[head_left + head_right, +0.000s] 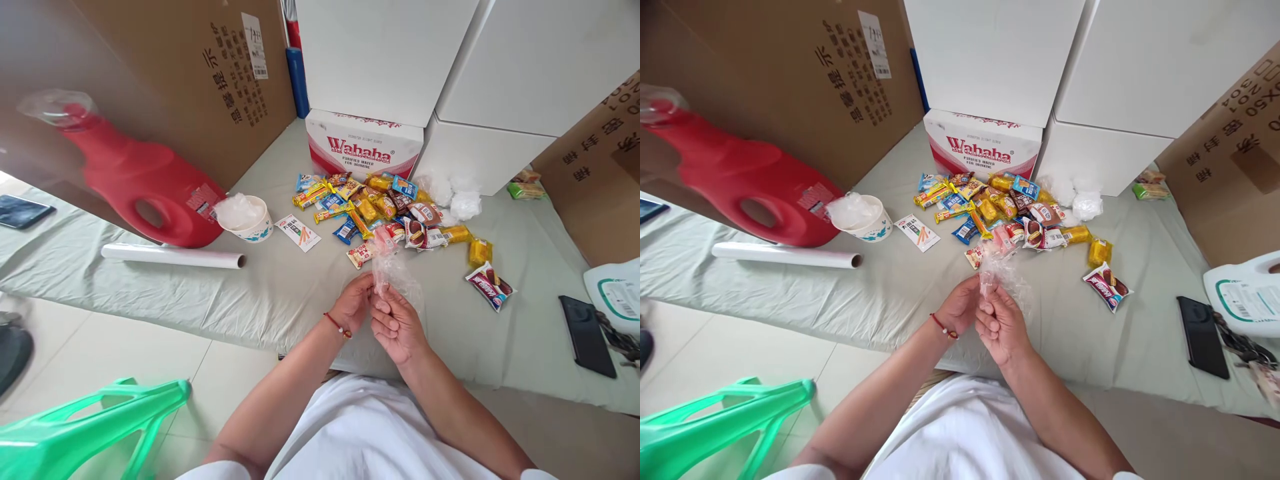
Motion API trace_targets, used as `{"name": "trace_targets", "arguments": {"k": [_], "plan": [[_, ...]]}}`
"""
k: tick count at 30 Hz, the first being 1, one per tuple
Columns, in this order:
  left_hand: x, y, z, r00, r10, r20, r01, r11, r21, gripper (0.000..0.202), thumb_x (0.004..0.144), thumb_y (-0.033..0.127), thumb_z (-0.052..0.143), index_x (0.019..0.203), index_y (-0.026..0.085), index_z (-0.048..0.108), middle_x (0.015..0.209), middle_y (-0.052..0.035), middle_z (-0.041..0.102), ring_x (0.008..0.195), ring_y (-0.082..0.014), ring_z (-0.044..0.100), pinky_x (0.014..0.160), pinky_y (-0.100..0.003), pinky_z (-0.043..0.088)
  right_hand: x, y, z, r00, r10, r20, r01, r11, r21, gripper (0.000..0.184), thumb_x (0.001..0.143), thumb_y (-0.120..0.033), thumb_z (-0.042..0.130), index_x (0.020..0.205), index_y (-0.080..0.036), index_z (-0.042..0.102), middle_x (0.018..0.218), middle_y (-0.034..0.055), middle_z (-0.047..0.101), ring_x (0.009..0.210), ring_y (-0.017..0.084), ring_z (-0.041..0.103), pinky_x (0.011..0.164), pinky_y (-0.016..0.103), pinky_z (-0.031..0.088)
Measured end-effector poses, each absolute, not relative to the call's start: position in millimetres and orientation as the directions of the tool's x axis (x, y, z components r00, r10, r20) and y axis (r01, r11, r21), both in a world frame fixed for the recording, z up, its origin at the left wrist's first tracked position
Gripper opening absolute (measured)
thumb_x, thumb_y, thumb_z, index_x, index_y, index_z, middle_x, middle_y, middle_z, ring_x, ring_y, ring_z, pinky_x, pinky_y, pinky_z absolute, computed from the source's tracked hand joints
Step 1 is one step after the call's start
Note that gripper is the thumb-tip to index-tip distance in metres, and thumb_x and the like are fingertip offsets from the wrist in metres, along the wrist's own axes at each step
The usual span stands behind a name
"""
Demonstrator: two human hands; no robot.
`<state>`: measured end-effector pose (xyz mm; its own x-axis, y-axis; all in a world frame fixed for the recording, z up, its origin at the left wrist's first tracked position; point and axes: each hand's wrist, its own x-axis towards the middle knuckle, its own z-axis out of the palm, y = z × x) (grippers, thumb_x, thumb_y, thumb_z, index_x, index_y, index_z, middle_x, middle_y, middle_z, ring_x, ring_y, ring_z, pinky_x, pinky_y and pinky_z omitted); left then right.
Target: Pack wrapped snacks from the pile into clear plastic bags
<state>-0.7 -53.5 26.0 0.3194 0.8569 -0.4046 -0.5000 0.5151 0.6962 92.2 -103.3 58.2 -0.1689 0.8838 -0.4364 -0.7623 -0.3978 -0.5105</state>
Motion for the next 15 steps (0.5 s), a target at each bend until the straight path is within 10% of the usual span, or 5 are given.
{"name": "trace_targets", "arguments": {"k": [9, 15], "plan": [[-8.1, -56.3, 18.7, 0.235, 0.874, -0.426, -0.674, 0.462, 0.577, 0.045, 0.064, 0.039, 0.089, 0.081, 0.021, 0.052, 0.079, 0.0032, 0.062, 0.073, -0.0129, 0.062, 0.068, -0.028, 0.052, 126.9, -117.3, 64.2, -0.234, 0.877, -0.42, -0.816, -0.412, -0.405, 0.035, 0.08, -0.029, 0.085, 0.079, -0.021, 0.051, 0.058, -0.0127, 0.041, 0.033, -0.002, 0.021, 0.027, 0.007, 0.023], [-9.5, -61.1, 14.7, -0.006, 0.948, -0.319, -0.46, 0.28, 0.842, 0.044, 0.075, 0.053, 0.078, 0.08, 0.021, 0.049, 0.061, 0.0096, 0.045, 0.049, -0.0054, 0.039, 0.048, -0.02, 0.033, 140.2, -116.7, 71.9, 0.042, 0.897, -0.441, -0.731, -0.273, -0.626, 0.032, 0.077, -0.03, 0.086, 0.082, -0.022, 0.056, 0.059, -0.0111, 0.043, 0.035, -0.001, 0.024, 0.03, 0.008, 0.029]]}}
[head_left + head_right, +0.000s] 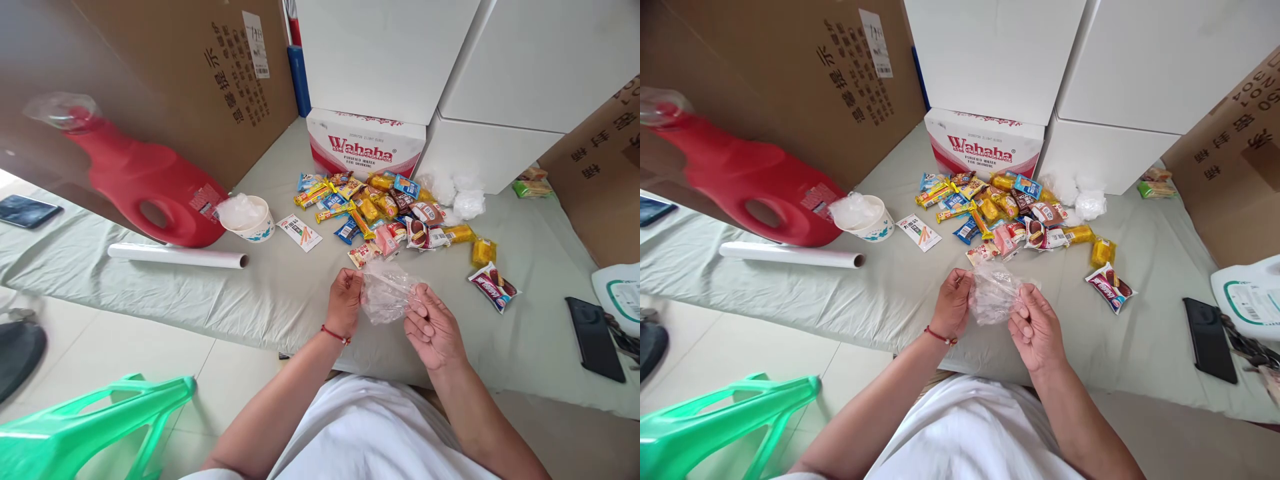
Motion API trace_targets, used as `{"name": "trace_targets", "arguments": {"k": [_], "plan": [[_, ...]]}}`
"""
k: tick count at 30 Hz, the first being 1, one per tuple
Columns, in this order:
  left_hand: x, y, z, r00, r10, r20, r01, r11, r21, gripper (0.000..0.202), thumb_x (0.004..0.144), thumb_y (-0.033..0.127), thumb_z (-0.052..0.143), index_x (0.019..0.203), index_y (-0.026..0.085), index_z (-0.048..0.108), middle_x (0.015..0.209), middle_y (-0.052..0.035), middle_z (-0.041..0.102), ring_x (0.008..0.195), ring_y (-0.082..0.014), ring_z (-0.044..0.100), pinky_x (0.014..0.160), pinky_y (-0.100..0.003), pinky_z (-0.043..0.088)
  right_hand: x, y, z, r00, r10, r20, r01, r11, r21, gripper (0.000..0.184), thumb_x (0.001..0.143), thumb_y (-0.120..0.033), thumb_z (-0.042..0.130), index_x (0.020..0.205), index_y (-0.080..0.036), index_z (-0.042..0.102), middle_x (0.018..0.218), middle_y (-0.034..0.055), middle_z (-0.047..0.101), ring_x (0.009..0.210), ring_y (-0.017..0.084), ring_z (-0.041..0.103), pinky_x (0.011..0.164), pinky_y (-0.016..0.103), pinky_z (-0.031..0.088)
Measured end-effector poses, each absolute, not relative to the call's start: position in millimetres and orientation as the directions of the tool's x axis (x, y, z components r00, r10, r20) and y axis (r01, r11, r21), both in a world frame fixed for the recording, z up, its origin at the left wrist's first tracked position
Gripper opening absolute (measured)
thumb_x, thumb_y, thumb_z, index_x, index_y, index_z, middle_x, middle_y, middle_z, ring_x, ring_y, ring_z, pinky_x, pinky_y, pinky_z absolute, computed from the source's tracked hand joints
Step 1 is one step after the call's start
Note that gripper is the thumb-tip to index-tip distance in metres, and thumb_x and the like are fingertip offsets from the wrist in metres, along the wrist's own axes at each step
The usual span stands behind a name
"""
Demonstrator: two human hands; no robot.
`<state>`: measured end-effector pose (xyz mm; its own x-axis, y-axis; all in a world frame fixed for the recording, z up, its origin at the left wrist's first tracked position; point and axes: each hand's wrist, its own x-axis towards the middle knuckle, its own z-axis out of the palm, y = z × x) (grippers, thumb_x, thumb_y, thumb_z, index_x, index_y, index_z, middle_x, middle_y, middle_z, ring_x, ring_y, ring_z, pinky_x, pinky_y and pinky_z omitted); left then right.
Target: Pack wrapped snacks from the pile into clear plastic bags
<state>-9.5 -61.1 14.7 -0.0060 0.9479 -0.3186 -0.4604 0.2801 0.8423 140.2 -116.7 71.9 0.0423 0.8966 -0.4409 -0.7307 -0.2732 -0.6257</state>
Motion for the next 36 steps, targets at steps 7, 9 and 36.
{"name": "trace_targets", "arguments": {"k": [7, 9, 36], "plan": [[-36.6, -64.7, 9.3, -0.007, 0.986, -0.168, -0.236, 0.161, 0.958, 0.037, 0.081, 0.052, 0.073, 0.084, 0.023, 0.051, 0.058, 0.0096, 0.045, 0.044, -0.0072, 0.037, 0.043, -0.022, 0.03, 160.7, -113.4, 77.4, 0.146, 0.91, -0.388, -0.642, -0.211, -0.737, 0.027, 0.078, -0.033, 0.085, 0.085, -0.021, 0.061, 0.061, -0.0099, 0.042, 0.037, -0.001, 0.023, 0.032, 0.009, 0.027], [-44.0, -68.0, 12.7, 0.003, 0.99, -0.14, -0.227, 0.137, 0.964, 0.035, 0.084, 0.051, 0.071, 0.085, 0.023, 0.051, 0.06, 0.0088, 0.046, 0.047, -0.0078, 0.04, 0.045, -0.022, 0.032, 166.2, -111.7, 74.3, 0.157, 0.914, -0.374, -0.619, -0.204, -0.758, 0.026, 0.08, -0.033, 0.084, 0.084, -0.021, 0.062, 0.062, -0.0093, 0.043, 0.037, -0.001, 0.023, 0.033, 0.01, 0.026], [1.0, -93.2, 16.0, 0.037, 0.951, -0.307, -0.433, 0.292, 0.853, 0.048, 0.074, 0.058, 0.08, 0.098, 0.019, 0.067, 0.099, -0.0042, 0.068, 0.09, -0.0175, 0.059, 0.075, -0.027, 0.045, 100.4, -96.8, 18.7, 0.332, 0.932, -0.147, -0.221, -0.074, -0.972, 0.03, 0.079, -0.046, 0.078, 0.084, -0.021, 0.063, 0.082, -0.0014, 0.06, 0.074, 0.014, 0.052, 0.068, 0.027, 0.044]]}}
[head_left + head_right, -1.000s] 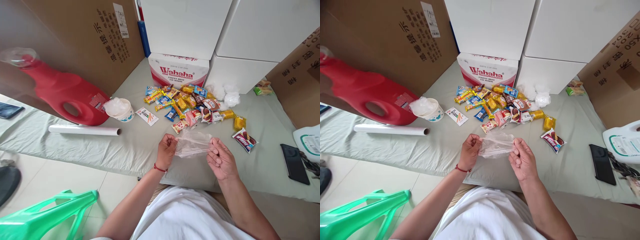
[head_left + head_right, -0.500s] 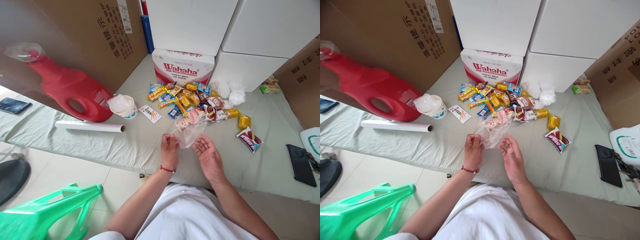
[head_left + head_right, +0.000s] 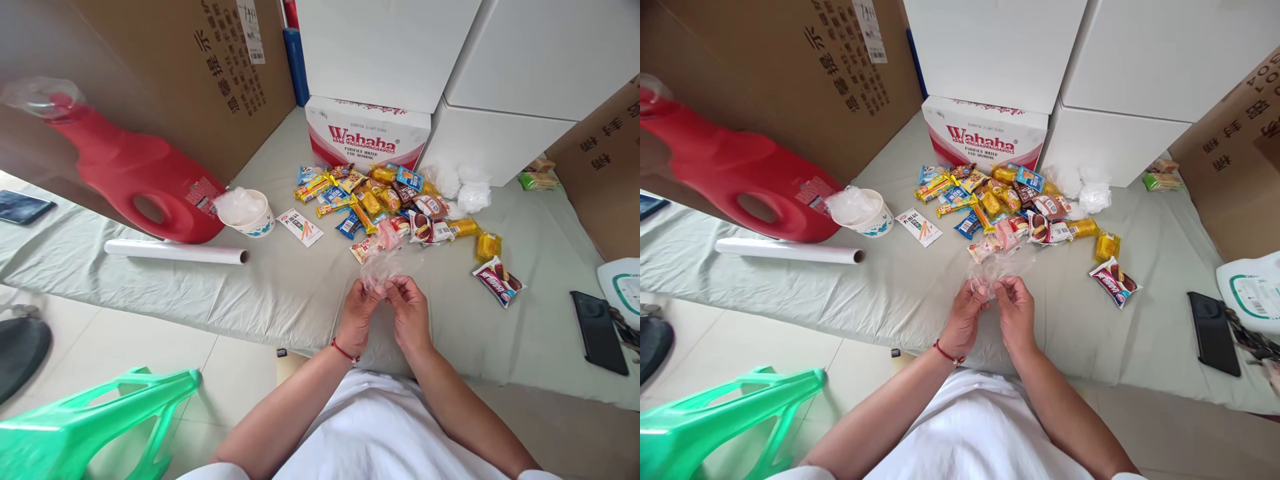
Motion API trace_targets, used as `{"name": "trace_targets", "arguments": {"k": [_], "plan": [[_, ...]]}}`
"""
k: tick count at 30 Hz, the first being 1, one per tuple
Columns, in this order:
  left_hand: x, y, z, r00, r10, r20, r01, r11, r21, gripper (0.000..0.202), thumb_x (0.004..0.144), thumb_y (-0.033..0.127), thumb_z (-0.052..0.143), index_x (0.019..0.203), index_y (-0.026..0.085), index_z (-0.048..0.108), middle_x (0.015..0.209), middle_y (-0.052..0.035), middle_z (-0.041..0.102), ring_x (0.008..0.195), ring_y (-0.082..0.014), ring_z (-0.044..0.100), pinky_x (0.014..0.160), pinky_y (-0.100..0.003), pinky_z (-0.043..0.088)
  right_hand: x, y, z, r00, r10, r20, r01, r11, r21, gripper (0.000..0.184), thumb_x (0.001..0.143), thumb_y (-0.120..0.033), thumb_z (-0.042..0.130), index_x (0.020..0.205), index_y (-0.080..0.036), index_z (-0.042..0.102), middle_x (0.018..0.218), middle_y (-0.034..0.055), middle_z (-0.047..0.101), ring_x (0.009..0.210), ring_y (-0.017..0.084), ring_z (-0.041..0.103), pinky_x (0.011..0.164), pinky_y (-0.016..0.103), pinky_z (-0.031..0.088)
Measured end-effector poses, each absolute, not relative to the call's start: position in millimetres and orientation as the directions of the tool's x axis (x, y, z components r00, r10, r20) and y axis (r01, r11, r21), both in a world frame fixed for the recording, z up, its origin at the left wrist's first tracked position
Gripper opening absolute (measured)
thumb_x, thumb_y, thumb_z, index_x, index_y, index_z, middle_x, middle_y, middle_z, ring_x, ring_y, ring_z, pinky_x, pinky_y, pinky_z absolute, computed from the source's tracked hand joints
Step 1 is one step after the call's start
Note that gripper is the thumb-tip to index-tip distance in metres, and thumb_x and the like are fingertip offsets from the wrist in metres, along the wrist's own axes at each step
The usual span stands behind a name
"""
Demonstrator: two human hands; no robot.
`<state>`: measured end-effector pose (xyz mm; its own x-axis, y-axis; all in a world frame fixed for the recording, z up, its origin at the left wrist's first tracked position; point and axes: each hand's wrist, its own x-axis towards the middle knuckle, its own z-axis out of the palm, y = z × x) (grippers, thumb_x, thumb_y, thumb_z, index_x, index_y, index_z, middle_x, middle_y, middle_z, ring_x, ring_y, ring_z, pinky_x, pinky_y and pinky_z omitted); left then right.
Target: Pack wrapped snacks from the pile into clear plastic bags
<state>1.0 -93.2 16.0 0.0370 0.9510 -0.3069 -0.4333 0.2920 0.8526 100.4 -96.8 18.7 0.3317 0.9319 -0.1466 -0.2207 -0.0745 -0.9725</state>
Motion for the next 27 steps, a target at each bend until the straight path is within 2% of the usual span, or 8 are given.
{"name": "trace_targets", "arguments": {"k": [2, 4, 9, 13, 16, 20, 24, 27], "plan": [[0.9, -89.7, 15.6, -0.038, 0.954, -0.297, -0.419, 0.255, 0.872, 0.039, 0.073, 0.051, 0.082, 0.09, 0.019, 0.069, 0.091, -0.0018, 0.068, 0.087, -0.0165, 0.058, 0.074, -0.027, 0.044, 98.9, -98.6, 19.0, 0.363, 0.924, -0.121, -0.182, -0.057, -0.982, 0.029, 0.08, -0.045, 0.078, 0.085, -0.021, 0.064, 0.08, -0.0018, 0.06, 0.073, 0.014, 0.052, 0.068, 0.027, 0.043], [-1.8, -83.9, 15.4, -0.072, 0.932, -0.355, -0.484, 0.278, 0.829, 0.032, 0.072, 0.045, 0.083, 0.084, 0.019, 0.069, 0.088, -0.0006, 0.069, 0.084, -0.0152, 0.059, 0.072, -0.026, 0.045, 99.9, -98.4, 20.5, 0.394, 0.909, -0.137, -0.197, -0.062, -0.978, 0.029, 0.079, -0.046, 0.079, 0.085, -0.021, 0.064, 0.077, -0.003, 0.058, 0.068, 0.013, 0.049, 0.064, 0.026, 0.042], [-14.3, -66.4, 19.8, 0.061, 0.826, -0.56, -0.732, 0.419, 0.538, 0.024, 0.069, 0.029, 0.081, 0.081, 0.017, 0.064, 0.081, -0.0007, 0.069, 0.074, -0.0151, 0.064, 0.07, -0.03, 0.054, 106.8, -96.5, 29.4, 0.343, 0.904, -0.256, -0.328, -0.141, -0.934, 0.036, 0.071, -0.046, 0.085, 0.083, -0.021, 0.063, 0.071, -0.005, 0.054, 0.057, 0.009, 0.042, 0.05, 0.021, 0.035], [-19.2, -56.7, 24.9, 0.086, 0.787, -0.611, -0.777, 0.437, 0.453, 0.016, 0.073, 0.02, 0.072, 0.075, 0.017, 0.057, 0.067, 0.0017, 0.063, 0.061, -0.0127, 0.063, 0.062, -0.028, 0.052, 107.6, -99.5, 36.1, 0.246, 0.91, -0.334, -0.396, -0.22, -0.892, 0.038, 0.07, -0.045, 0.087, 0.082, -0.021, 0.061, 0.073, -0.0053, 0.057, 0.049, 0.005, 0.036, 0.04, 0.018, 0.022], [-18.1, -53.6, 26.3, 0.039, 0.81, -0.585, -0.754, 0.408, 0.515, 0.019, 0.076, 0.022, 0.07, 0.071, 0.018, 0.052, 0.059, 0.0055, 0.054, 0.048, -0.0081, 0.051, 0.05, -0.022, 0.042, 105.5, -101.1, 39.3, 0.188, 0.918, -0.349, -0.402, -0.252, -0.88, 0.037, 0.071, -0.046, 0.086, 0.083, -0.02, 0.062, 0.075, -0.0041, 0.061, 0.045, 0.003, 0.033, 0.037, 0.018, 0.017], [-12.8, -49.9, 25.3, -0.068, 0.829, -0.554, -0.664, 0.377, 0.646, 0.033, 0.082, 0.033, 0.071, 0.066, 0.021, 0.044, 0.051, 0.0087, 0.04, 0.041, -0.0064, 0.038, 0.04, -0.02, 0.023, 102.8, -99.4, 41.2, 0.199, 0.923, -0.329, -0.403, -0.229, -0.886, 0.036, 0.073, -0.046, 0.085, 0.082, -0.02, 0.063, 0.071, -0.0042, 0.061, 0.044, 0.003, 0.034, 0.038, 0.018, 0.019], [-9.9, -40.2, 18.2, -0.276, 0.846, -0.457, -0.523, 0.267, 0.81, 0.041, 0.088, 0.044, 0.069, 0.065, 0.022, 0.044, 0.052, 0.009, 0.035, 0.043, -0.0064, 0.031, 0.041, -0.022, 0.024, 101.6, -96.7, 42.0, 0.247, 0.92, -0.305, -0.395, -0.192, -0.898, 0.036, 0.072, -0.046, 0.086, 0.082, -0.02, 0.063, 0.069, -0.0045, 0.061, 0.045, 0.004, 0.034, 0.039, 0.019, 0.021], [-14.4, -31.3, 8.4, -0.385, 0.86, -0.336, -0.4, 0.173, 0.9, 0.044, 0.088, 0.049, 0.068, 0.064, 0.022, 0.043, 0.054, 0.0083, 0.036, 0.045, -0.0071, 0.032, 0.041, -0.022, 0.027, 103.7, -96.0, 43.4, 0.29, 0.917, -0.275, -0.354, -0.165, -0.921, 0.034, 0.074, -0.047, 0.084, 0.083, -0.021, 0.063, 0.069, -0.0044, 0.062, 0.046, 0.005, 0.034, 0.04, 0.02, 0.023]]}}
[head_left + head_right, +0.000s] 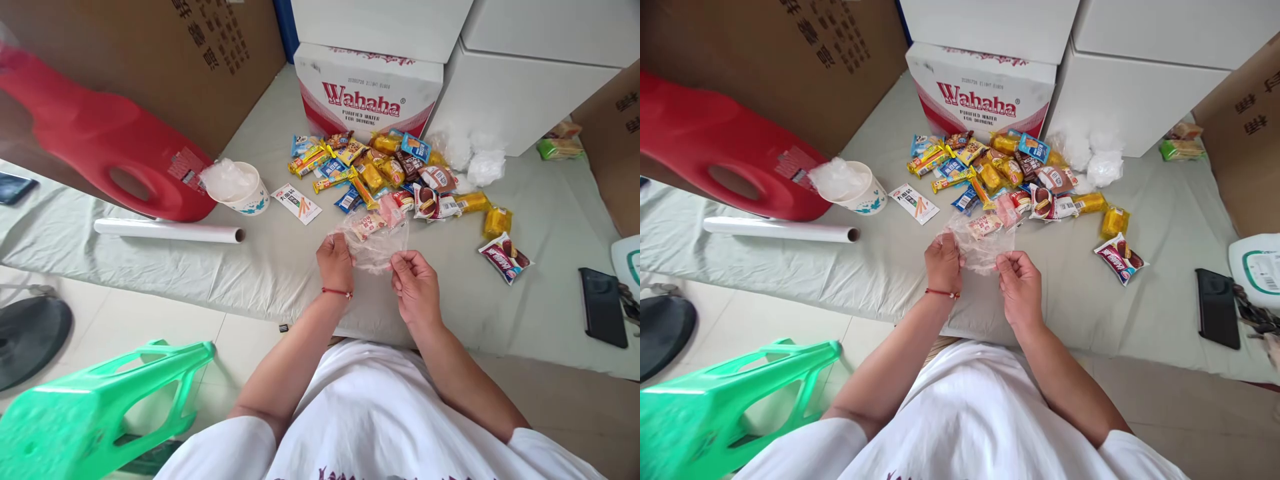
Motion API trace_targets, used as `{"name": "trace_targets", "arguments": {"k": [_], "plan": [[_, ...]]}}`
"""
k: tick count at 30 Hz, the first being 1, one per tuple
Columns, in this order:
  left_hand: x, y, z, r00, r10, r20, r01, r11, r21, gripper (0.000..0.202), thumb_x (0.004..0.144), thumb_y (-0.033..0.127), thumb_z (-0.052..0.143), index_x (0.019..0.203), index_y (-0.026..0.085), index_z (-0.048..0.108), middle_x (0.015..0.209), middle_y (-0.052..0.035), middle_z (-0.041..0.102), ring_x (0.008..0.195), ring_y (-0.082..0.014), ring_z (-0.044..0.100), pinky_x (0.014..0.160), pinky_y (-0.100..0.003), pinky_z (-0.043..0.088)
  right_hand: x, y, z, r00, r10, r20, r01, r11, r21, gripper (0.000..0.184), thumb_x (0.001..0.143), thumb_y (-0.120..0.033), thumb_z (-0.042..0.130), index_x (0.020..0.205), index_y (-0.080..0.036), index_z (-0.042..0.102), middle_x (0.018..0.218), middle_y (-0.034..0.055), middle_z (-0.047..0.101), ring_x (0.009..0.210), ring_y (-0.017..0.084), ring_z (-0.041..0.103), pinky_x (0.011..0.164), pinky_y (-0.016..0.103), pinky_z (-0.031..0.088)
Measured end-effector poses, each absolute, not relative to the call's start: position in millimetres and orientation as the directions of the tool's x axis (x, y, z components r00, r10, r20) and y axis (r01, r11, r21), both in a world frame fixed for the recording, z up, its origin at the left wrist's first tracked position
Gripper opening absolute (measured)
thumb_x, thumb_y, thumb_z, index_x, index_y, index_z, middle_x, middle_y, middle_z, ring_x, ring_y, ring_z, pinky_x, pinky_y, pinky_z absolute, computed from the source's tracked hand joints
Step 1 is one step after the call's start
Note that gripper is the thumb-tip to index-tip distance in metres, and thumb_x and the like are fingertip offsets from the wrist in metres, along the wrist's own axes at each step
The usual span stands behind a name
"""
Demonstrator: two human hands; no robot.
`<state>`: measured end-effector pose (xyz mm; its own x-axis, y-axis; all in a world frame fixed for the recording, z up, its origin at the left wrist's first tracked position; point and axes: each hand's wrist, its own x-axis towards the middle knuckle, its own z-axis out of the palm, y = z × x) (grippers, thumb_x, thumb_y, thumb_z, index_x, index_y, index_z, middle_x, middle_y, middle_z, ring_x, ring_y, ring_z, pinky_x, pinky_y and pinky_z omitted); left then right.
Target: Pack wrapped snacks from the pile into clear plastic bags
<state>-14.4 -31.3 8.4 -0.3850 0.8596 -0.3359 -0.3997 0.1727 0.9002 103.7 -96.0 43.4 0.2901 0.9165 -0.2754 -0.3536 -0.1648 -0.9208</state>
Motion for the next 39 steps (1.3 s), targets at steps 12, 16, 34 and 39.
{"name": "trace_targets", "arguments": {"k": [12, 16, 34, 39], "plan": [[-40.3, -32.6, 25.6, 0.021, 0.926, -0.378, -0.401, 0.354, 0.845, 0.045, 0.084, 0.044, 0.075, 0.064, 0.02, 0.042, 0.051, 0.0102, 0.03, 0.041, -0.004, 0.024, 0.039, -0.019, 0.017, 161.1, -85.1, 46.2, 0.293, 0.909, -0.297, -0.369, -0.179, -0.912, 0.034, 0.067, -0.043, 0.088, 0.078, -0.023, 0.063, 0.091, -0.0001, 0.066, 0.079, 0.014, 0.061, 0.072, 0.029, 0.059], [-43.1, -40.9, 37.8, 0.138, 0.895, -0.424, -0.478, 0.435, 0.763, 0.047, 0.078, 0.044, 0.081, 0.068, 0.02, 0.042, 0.054, 0.0098, 0.036, 0.04, -0.0024, 0.026, 0.038, -0.017, 0.016, 172.6, -87.4, 47.3, 0.307, 0.889, -0.34, -0.395, -0.206, -0.895, 0.035, 0.066, -0.041, 0.089, 0.08, -0.023, 0.063, 0.092, 0.0012, 0.069, 0.077, 0.015, 0.065, 0.068, 0.03, 0.061], [-70.5, -57.4, 23.4, 0.228, 0.833, -0.505, -0.358, 0.554, 0.752, 0.069, 0.053, 0.022, 0.096, 0.108, 0.022, 0.055, 0.088, -0.0001, 0.069, 0.046, -0.0019, 0.043, 0.037, -0.014, 0.021, 195.3, -104.7, 11.0, 0.14, 0.881, -0.452, -0.122, -0.438, -0.891, 0.051, 0.064, -0.059, 0.087, 0.081, -0.02, 0.061, 0.07, -0.0011, 0.067, 0.053, 0.01, 0.058, 0.042, 0.019, 0.046], [-83.5, -62.5, 19.5, 0.178, 0.842, -0.509, -0.334, 0.538, 0.774, 0.076, 0.047, 0.015, 0.096, 0.112, 0.022, 0.057, 0.099, 0.0001, 0.066, 0.054, -0.0038, 0.053, 0.039, -0.014, 0.033, 201.4, -107.9, 9.9, 0.084, 0.873, -0.481, -0.14, -0.468, -0.873, 0.047, 0.066, -0.056, 0.087, 0.081, -0.019, 0.061, 0.069, -0.0017, 0.066, 0.051, 0.009, 0.056, 0.041, 0.018, 0.043]]}}
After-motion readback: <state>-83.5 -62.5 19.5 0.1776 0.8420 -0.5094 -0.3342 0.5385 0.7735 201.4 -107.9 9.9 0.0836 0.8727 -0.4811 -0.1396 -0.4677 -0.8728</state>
